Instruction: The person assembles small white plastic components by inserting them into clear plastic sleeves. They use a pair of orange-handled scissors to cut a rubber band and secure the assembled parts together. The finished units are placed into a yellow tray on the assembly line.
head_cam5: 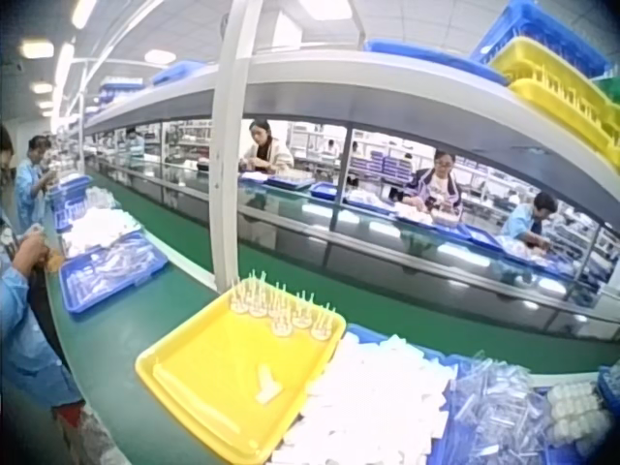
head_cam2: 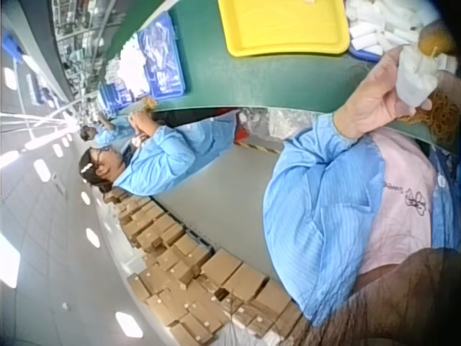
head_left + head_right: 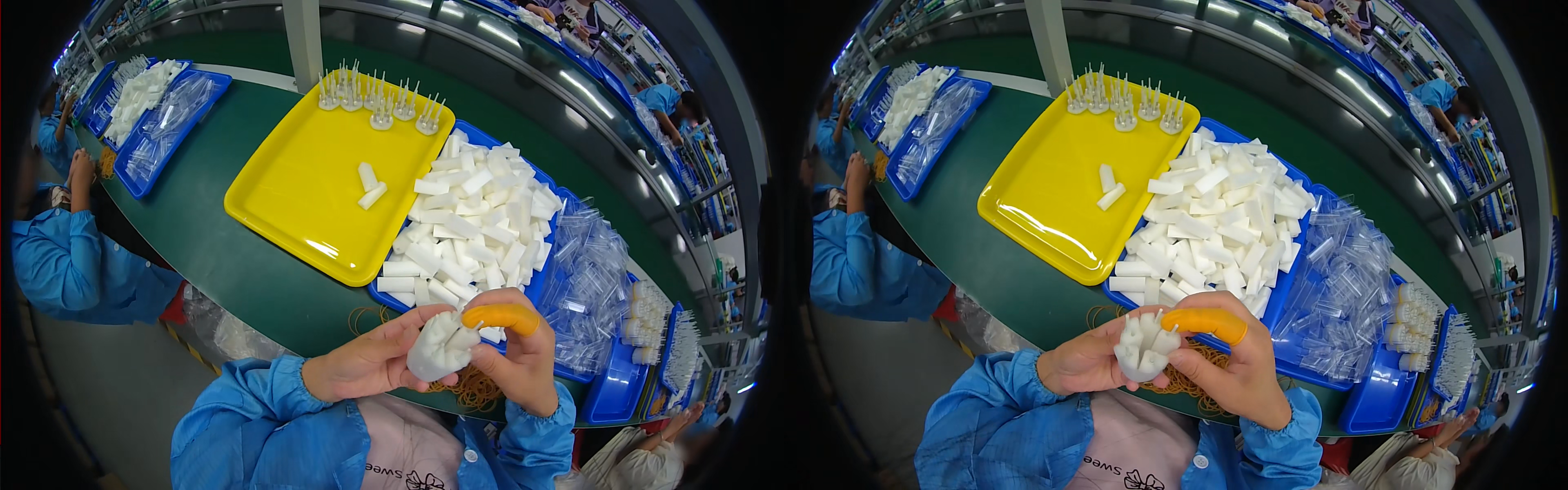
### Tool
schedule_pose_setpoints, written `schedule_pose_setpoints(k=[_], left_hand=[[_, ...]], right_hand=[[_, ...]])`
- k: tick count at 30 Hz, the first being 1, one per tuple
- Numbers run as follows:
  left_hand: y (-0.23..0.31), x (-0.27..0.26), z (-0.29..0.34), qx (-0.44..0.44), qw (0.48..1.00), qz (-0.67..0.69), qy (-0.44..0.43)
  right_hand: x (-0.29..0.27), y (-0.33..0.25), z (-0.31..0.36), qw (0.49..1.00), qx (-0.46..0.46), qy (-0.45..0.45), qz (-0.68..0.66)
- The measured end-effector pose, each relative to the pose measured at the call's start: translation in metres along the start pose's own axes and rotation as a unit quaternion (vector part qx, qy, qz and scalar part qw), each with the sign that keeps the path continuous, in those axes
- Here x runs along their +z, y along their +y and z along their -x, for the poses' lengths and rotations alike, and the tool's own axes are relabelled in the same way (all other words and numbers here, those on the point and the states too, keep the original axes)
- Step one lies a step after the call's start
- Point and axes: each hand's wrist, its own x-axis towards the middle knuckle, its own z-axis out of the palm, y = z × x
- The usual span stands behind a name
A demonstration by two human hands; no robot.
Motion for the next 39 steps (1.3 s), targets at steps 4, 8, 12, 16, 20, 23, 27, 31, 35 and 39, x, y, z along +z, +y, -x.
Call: schedule_pose_setpoints(k=[4,8,12,16,20,23,27,31,35,39], left_hand=[[-0.01,-0.007,0.001,-0.044,0.995,0.094,0.008],[-0.01,-0.008,0.001,-0.031,0.992,0.123,0.0],[-0.007,0.0,0.0,-0.023,0.993,0.109,0.028],[-0.013,0.009,-0.006,-0.036,0.994,0.086,0.06],[-0.02,0.008,-0.005,-0.043,0.994,0.086,0.043],[-0.018,0.015,-0.007,0.004,0.996,0.029,0.087],[-0.019,0.021,-0.009,0.107,0.98,-0.117,0.122],[-0.025,0.02,-0.006,0.108,0.957,-0.208,0.172],[-0.015,0.02,0.0,0.109,0.963,-0.195,0.149],[-0.02,0.016,-0.004,0.085,0.964,-0.204,0.149]], right_hand=[[-0.004,-0.002,0.002,0.999,-0.004,-0.039,0.026],[-0.003,-0.01,0.006,0.995,-0.015,-0.029,0.096],[0.006,-0.012,0.012,0.987,-0.053,0.01,0.149],[0.01,-0.019,0.011,0.965,-0.07,-0.03,0.251],[0.014,-0.014,0.016,0.948,-0.1,-0.007,0.302],[0.017,-0.013,0.019,0.93,-0.1,0.027,0.352],[0.018,-0.011,0.021,0.896,-0.094,0.038,0.433],[0.014,-0.022,0.031,0.927,-0.071,0.015,0.367],[-0.038,-0.015,0.058,0.924,0.013,0.135,0.358],[-0.078,0.034,0.082,0.826,0.034,0.096,0.554]])
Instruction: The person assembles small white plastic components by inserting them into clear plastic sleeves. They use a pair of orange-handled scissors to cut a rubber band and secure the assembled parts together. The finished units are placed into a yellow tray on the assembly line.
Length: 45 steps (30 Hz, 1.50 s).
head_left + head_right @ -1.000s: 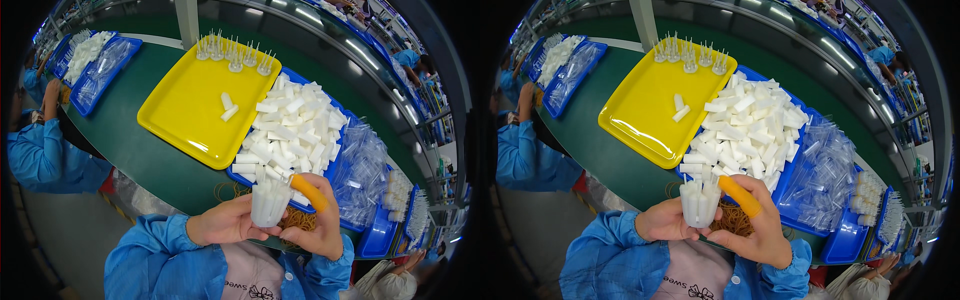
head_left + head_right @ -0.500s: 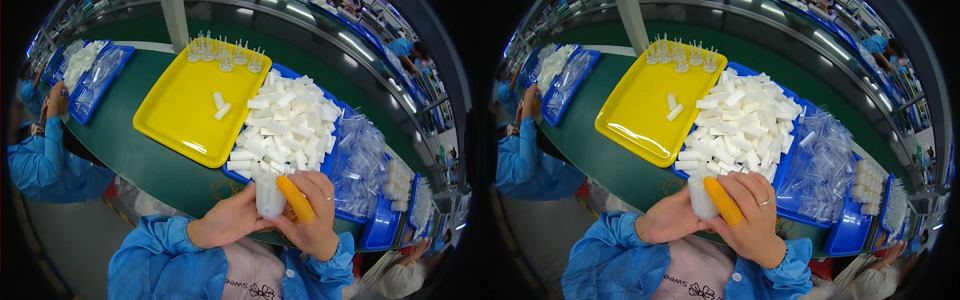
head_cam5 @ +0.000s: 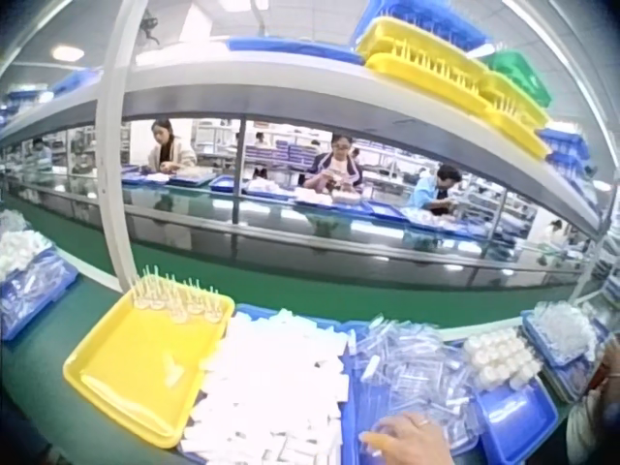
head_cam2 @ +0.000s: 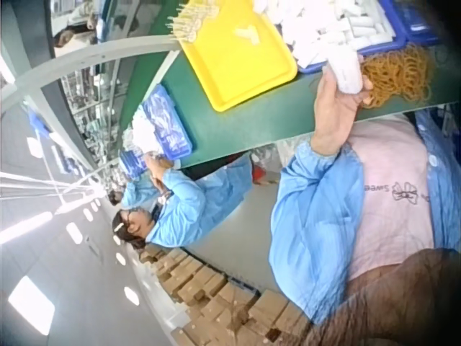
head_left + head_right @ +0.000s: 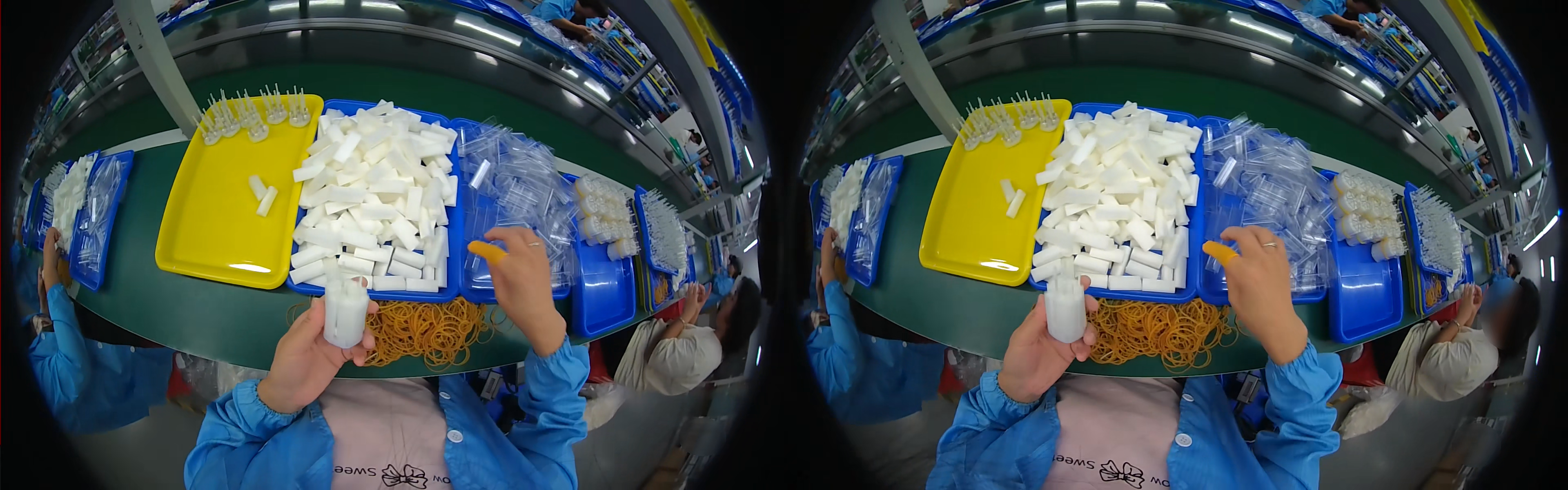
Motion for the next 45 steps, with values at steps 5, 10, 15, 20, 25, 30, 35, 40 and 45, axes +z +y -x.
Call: schedule_pose_setpoints(k=[5,10,15,20,25,30,35,40,45], left_hand=[[-0.006,0.006,0.006,-0.03,0.998,0.003,0.057],[-0.004,0.013,0.003,-0.015,0.999,0.015,0.045],[-0.003,0.013,0.003,0.014,0.995,-0.093,0.025],[-0.006,0.011,0.0,0.12,0.956,-0.265,0.023],[-0.013,0.006,-0.002,0.223,0.903,-0.366,0.011],[-0.016,0.01,-0.007,0.287,0.837,-0.465,-0.014],[-0.016,0.014,-0.007,0.319,0.803,-0.502,-0.032],[-0.017,0.014,-0.006,0.342,0.787,-0.513,-0.019],[-0.016,0.018,-0.007,0.349,0.787,-0.508,-0.024]], right_hand=[[0.028,0.021,0.007,0.99,-0.059,-0.057,0.114],[0.028,0.018,0.003,0.982,-0.11,-0.071,0.138],[0.027,0.021,-0.001,0.964,-0.143,-0.149,0.166],[0.025,0.025,0.007,0.998,-0.041,0.048,-0.027],[-0.008,-0.038,0.013,0.784,0.193,0.151,-0.571],[0.0,-0.092,0.03,0.692,0.157,0.252,-0.658],[0.011,-0.1,0.034,0.656,0.173,0.232,-0.697],[0.017,-0.098,0.039,0.647,0.191,0.277,-0.684],[0.016,-0.097,0.038,0.655,0.22,0.287,-0.663]])
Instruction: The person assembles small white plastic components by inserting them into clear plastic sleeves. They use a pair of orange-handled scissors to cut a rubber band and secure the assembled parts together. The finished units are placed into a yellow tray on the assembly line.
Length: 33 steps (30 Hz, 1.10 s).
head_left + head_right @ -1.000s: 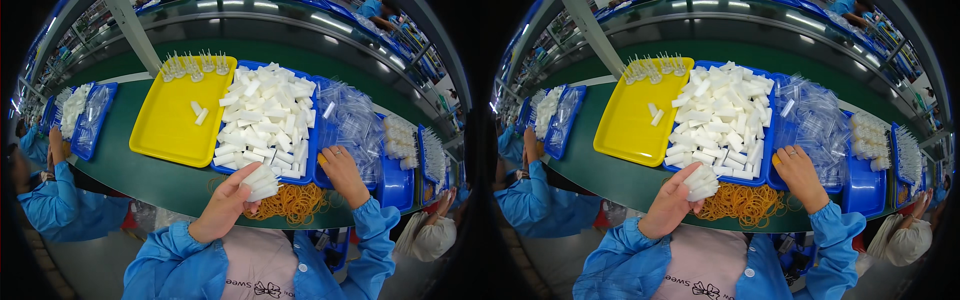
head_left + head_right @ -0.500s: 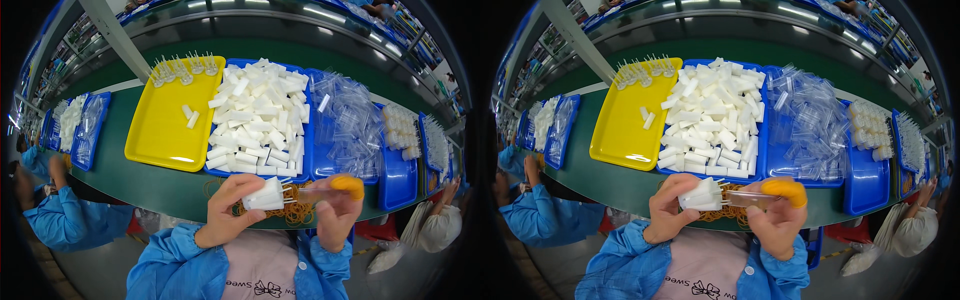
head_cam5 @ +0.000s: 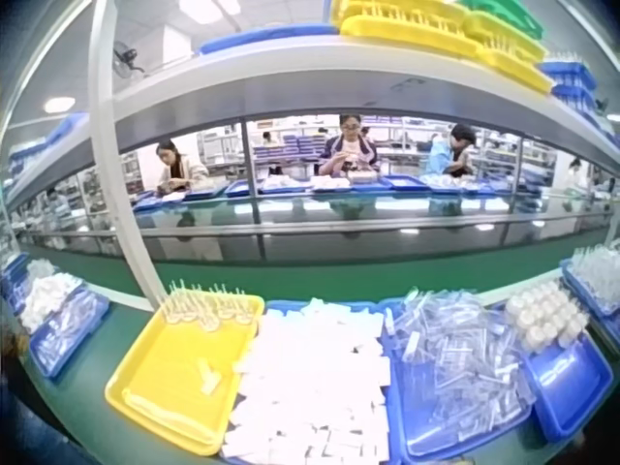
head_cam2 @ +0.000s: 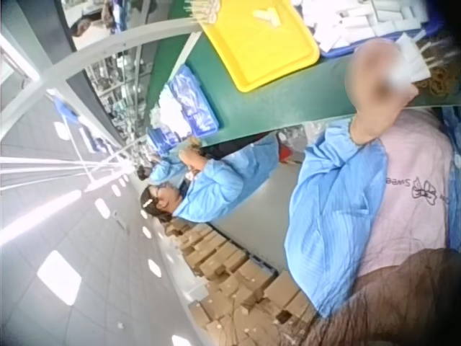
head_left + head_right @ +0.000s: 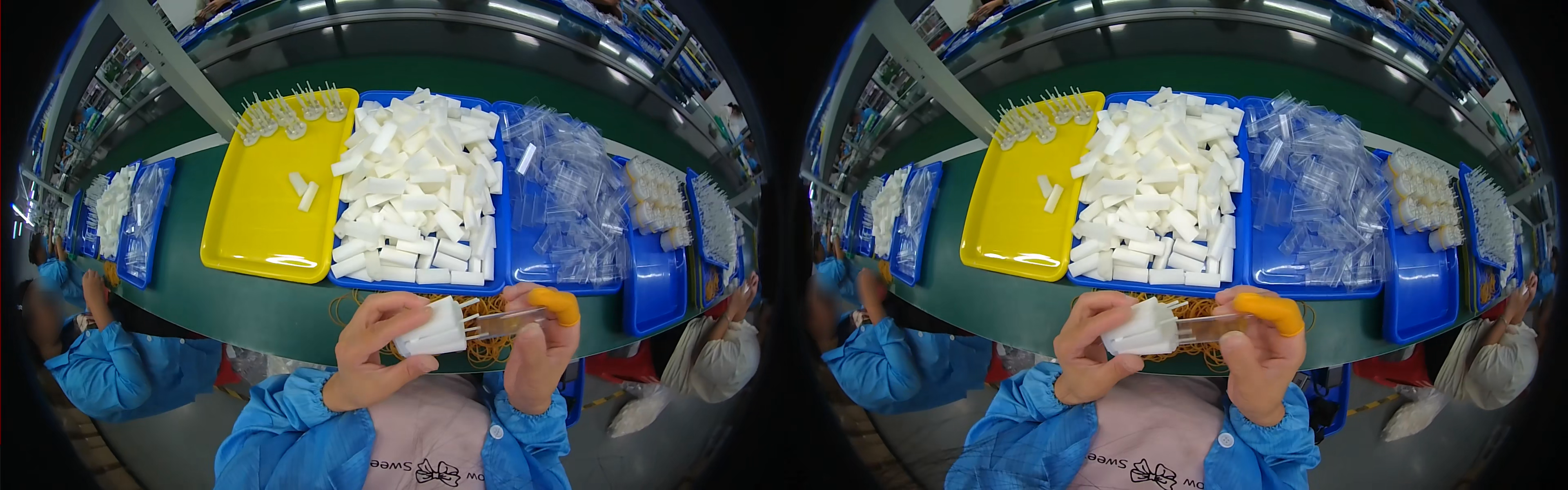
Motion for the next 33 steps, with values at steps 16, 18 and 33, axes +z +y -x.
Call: schedule_pose_setpoints(k=[16,18,33], left_hand=[[-0.001,0.001,0.002,-0.017,0.999,0.031,-0.009],[-0.001,0.001,0.002,-0.019,0.999,0.025,-0.014],[-0.001,0.002,-0.001,0.032,0.999,-0.029,0.002]], right_hand=[[-0.002,-0.003,-0.002,0.996,0.071,-0.02,-0.047],[0.0,-0.003,-0.001,0.996,0.075,-0.046,-0.027],[0.001,-0.003,0.005,0.995,0.082,-0.054,0.017]])
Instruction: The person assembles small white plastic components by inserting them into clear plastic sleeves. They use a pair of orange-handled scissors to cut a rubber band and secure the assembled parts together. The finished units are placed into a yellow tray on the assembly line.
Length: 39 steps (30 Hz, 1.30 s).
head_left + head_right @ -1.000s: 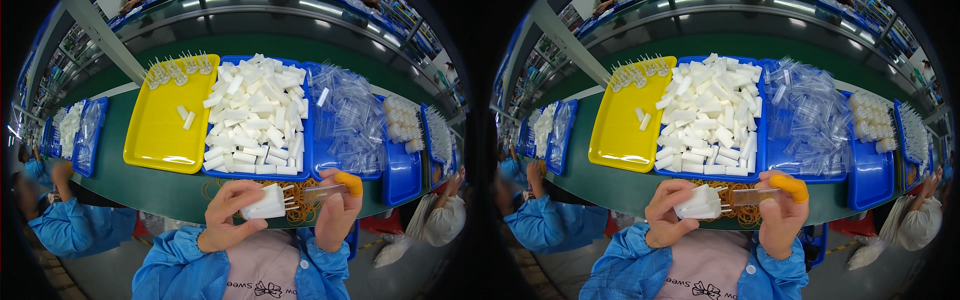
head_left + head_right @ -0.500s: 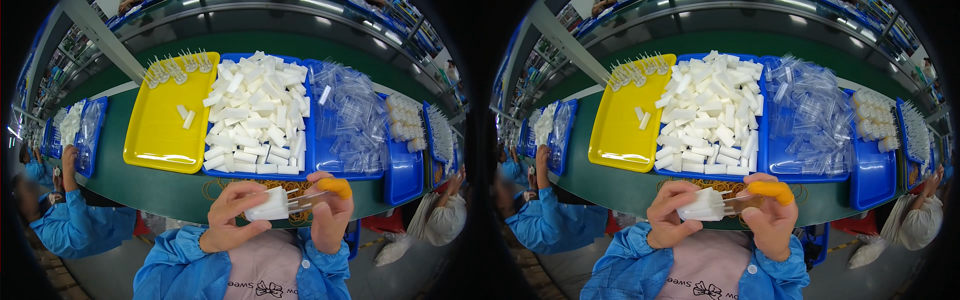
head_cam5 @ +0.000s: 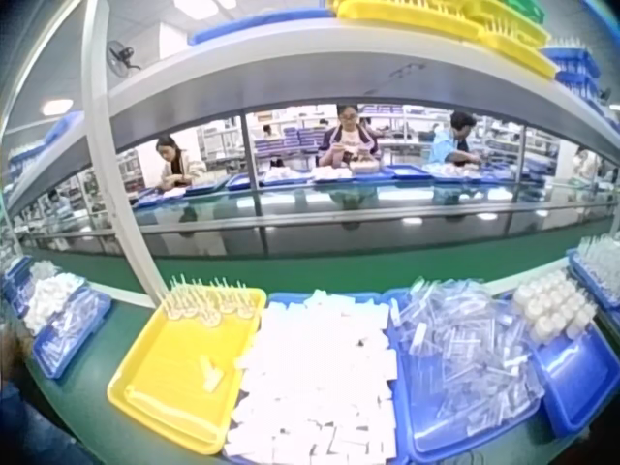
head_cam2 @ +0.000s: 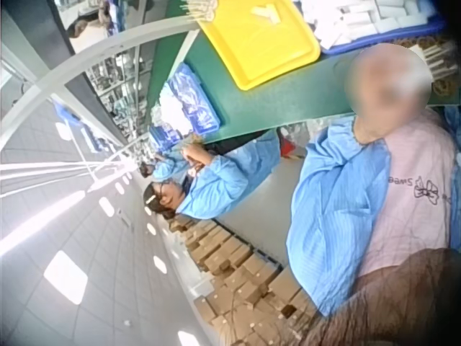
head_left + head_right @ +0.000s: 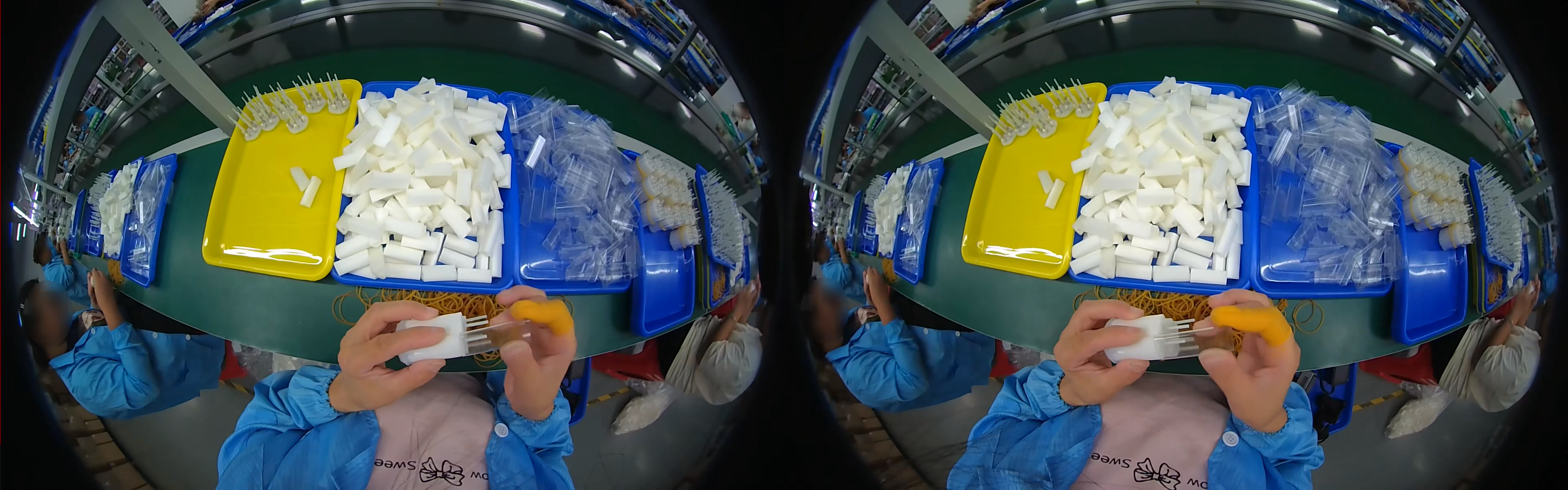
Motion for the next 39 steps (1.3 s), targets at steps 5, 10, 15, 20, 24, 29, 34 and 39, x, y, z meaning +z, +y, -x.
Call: schedule_pose_setpoints(k=[5,10,15,20,24,29,34,39], left_hand=[[-0.002,0.0,0.001,0.006,1.0,-0.025,0.005],[-0.003,0.0,0.002,-0.013,1.0,-0.016,-0.006],[0.002,0.006,0.001,-0.194,0.935,0.294,0.047],[0.005,-0.004,0.001,-0.337,0.885,0.322,0.005],[0.002,-0.005,0.007,-0.295,0.904,0.307,0.029],[-0.008,-0.015,0.01,-0.201,0.931,0.301,-0.035],[-0.004,-0.018,0.01,-0.246,0.918,0.307,-0.054],[-0.003,-0.021,0.009,-0.243,0.92,0.302,-0.065]], right_hand=[[-0.003,0.007,0.003,0.988,-0.097,-0.041,0.11],[-0.002,0.004,0.0,0.985,-0.109,-0.049,0.125],[-0.006,0.002,-0.007,0.999,0.024,-0.001,-0.034],[-0.018,0.002,-0.013,0.996,-0.018,-0.05,0.071],[-0.024,0.003,-0.012,0.99,-0.07,-0.054,0.111],[-0.014,0.001,-0.006,0.995,-0.045,0.011,0.087],[-0.021,-0.001,-0.01,0.994,-0.045,-0.014,0.094],[-0.026,-0.002,-0.012,0.993,-0.046,-0.026,0.102]])
